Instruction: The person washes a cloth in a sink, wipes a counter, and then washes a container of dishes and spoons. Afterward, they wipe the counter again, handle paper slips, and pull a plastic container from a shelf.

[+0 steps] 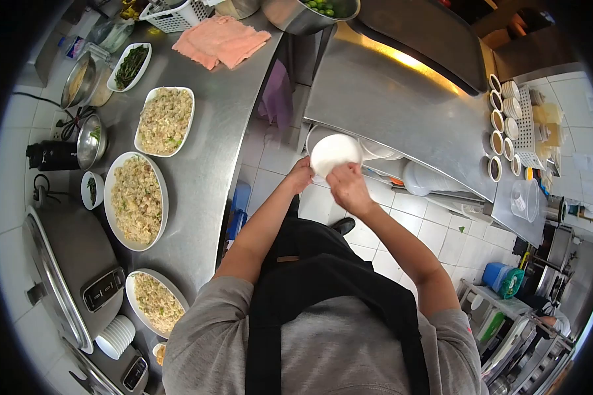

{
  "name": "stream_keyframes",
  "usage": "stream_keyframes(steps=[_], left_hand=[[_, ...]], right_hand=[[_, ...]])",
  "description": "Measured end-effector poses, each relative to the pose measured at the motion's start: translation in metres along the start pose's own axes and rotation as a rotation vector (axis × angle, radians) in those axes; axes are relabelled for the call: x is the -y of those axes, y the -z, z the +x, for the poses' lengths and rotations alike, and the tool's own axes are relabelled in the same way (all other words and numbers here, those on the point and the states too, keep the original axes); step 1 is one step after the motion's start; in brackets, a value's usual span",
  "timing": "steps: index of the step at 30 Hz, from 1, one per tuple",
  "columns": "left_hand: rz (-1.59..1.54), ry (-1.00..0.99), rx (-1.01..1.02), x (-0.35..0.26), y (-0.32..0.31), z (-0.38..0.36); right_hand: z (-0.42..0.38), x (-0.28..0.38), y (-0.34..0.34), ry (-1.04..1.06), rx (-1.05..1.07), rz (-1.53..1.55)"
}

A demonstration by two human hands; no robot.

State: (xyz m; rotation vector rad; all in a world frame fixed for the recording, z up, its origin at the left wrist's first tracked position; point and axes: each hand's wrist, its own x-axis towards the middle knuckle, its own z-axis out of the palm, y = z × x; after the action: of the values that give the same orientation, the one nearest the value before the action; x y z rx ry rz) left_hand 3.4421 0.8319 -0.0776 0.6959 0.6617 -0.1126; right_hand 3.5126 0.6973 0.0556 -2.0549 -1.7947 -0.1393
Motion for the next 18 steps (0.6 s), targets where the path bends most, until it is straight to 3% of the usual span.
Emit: stream_keyframes(steps=[1,3,7,9,11,15,18], left_hand=[[-0.019,0.008,-0.043,-0.003,-0.005,0.002],[-0.122,0.016,0.070,0.007,0.007,0.021],[-0.338,0.035,0.171,0.008,0.007,0.035],[-0.390,0.061,0.258,0.007,0.014,0.043],[-0.115,-0.086,0.075,-0.009,-0.002,0.025],[-0.100,-0.072,0.125,-0.023,0.000,0.023],[-0.086,-0.092,0.172,-0.026,0.001,0.004]], right_hand=[[0.000,0.004,0.002,0.018,0.024,0.003],[0.002,0.016,0.010,0.058,0.071,0.013],[0.025,0.041,0.080,-0.023,0.065,0.179],[0.035,0.044,0.132,-0.093,-0.062,0.206],[0.042,0.027,0.168,-0.232,-0.207,0.249],[0.057,-0.034,0.199,-0.457,-0.356,0.082],[0.055,-0.093,0.182,-0.508,-0.295,0.053]])
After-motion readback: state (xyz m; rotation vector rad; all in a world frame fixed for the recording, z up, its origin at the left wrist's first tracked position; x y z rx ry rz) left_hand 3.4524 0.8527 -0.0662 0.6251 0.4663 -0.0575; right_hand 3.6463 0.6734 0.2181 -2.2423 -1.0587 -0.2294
